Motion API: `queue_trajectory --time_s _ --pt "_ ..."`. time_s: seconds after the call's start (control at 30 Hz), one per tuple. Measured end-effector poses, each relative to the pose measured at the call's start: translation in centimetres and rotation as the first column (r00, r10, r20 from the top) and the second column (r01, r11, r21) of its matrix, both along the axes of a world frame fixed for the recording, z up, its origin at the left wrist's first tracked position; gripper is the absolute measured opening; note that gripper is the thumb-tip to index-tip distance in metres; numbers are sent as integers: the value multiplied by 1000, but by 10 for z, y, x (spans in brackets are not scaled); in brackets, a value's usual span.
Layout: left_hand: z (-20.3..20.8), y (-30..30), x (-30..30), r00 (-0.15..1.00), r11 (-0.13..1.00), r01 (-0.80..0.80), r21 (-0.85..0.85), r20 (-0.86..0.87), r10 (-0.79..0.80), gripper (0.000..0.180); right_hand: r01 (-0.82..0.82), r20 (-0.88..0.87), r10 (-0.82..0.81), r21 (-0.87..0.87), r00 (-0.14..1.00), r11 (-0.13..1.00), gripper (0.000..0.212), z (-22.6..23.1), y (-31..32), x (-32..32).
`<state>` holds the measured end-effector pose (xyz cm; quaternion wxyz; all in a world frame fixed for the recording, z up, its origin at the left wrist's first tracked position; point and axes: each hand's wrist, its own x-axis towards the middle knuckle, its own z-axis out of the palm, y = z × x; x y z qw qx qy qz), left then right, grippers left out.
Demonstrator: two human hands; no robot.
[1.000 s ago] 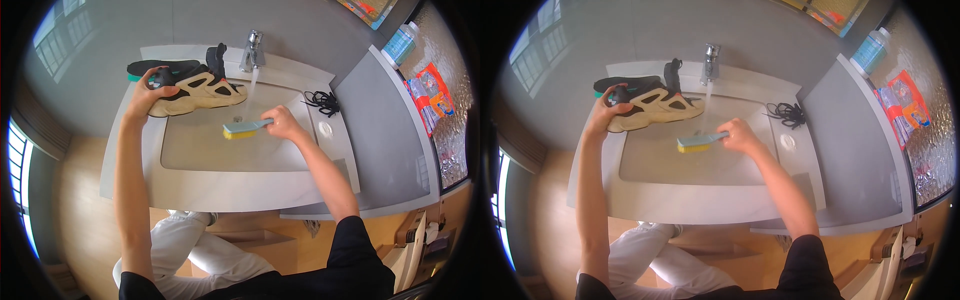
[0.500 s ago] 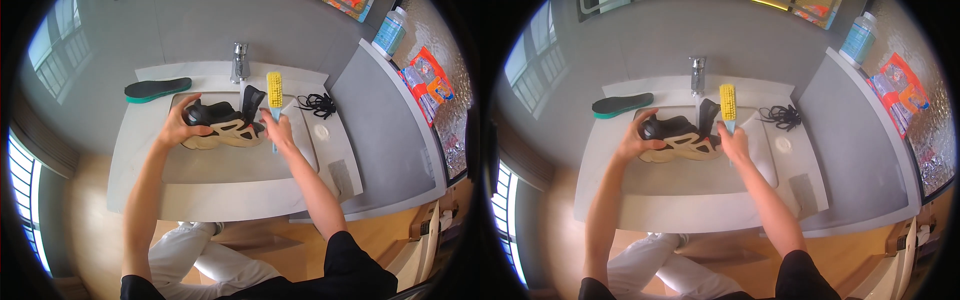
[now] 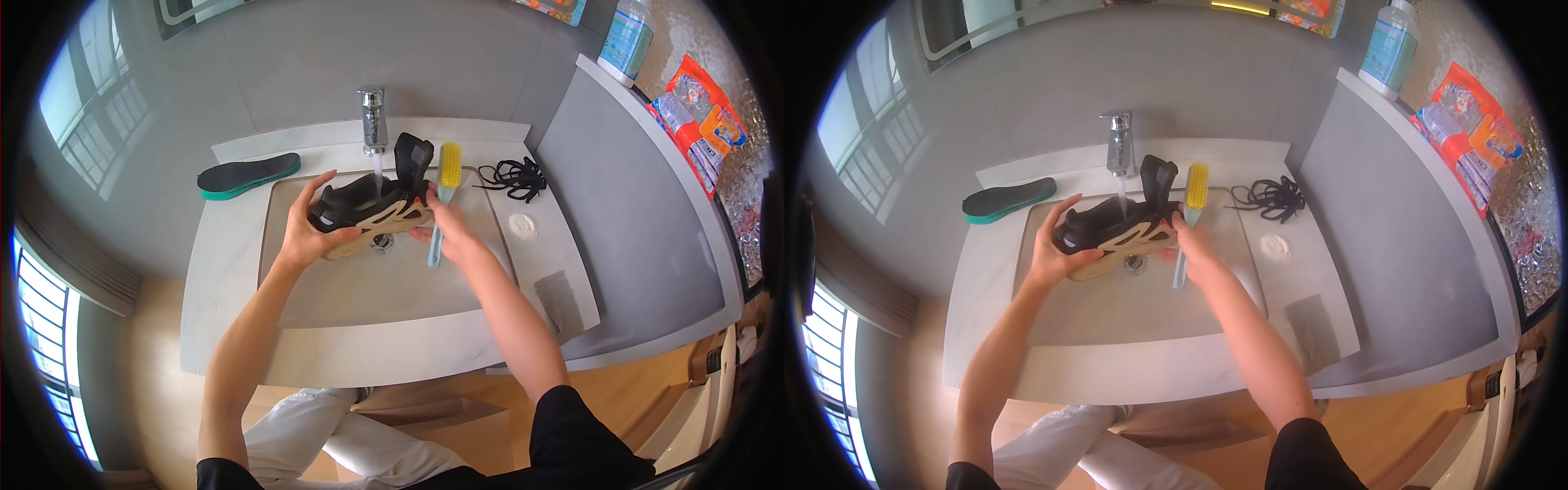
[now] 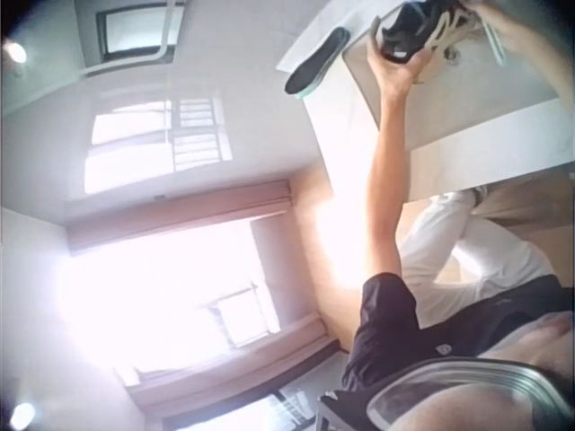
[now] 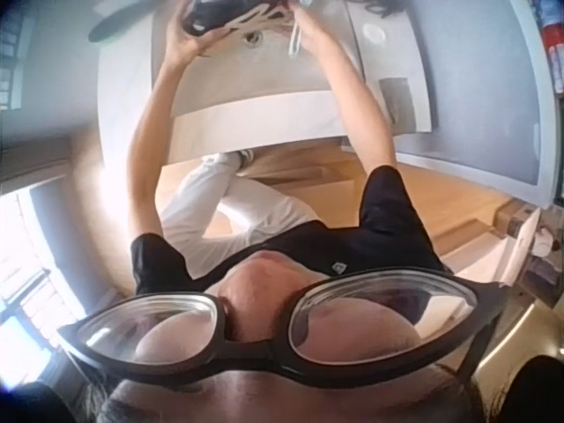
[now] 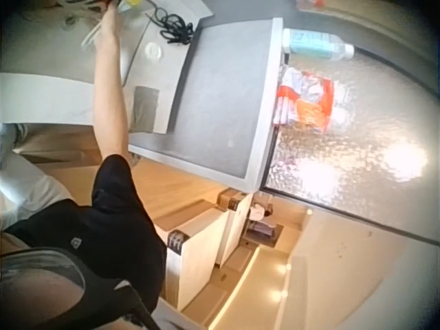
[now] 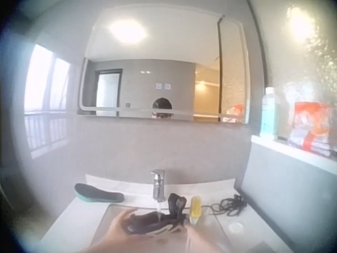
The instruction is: The person cleans a shoe in a sink using a brush and water. The person removes the insole, rinses the shoe under a running tap, and scrubs various parts of the shoe exterior with a brush.
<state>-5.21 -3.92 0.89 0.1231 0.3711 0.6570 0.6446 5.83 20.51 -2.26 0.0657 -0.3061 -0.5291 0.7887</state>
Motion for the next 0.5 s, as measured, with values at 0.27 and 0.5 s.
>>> queue_trajectory --time_s 0.27,0.5 --pt "-11 -3 -2 990 997 46 -58 -128 -53 110 57 38 -57 -22 998 998 30 -8 12 -8" --pt "-20 -11 -16 983 986 -5 -165 -182 -26 113 172 14 -174 64 985 983 37 -4 16 -4"
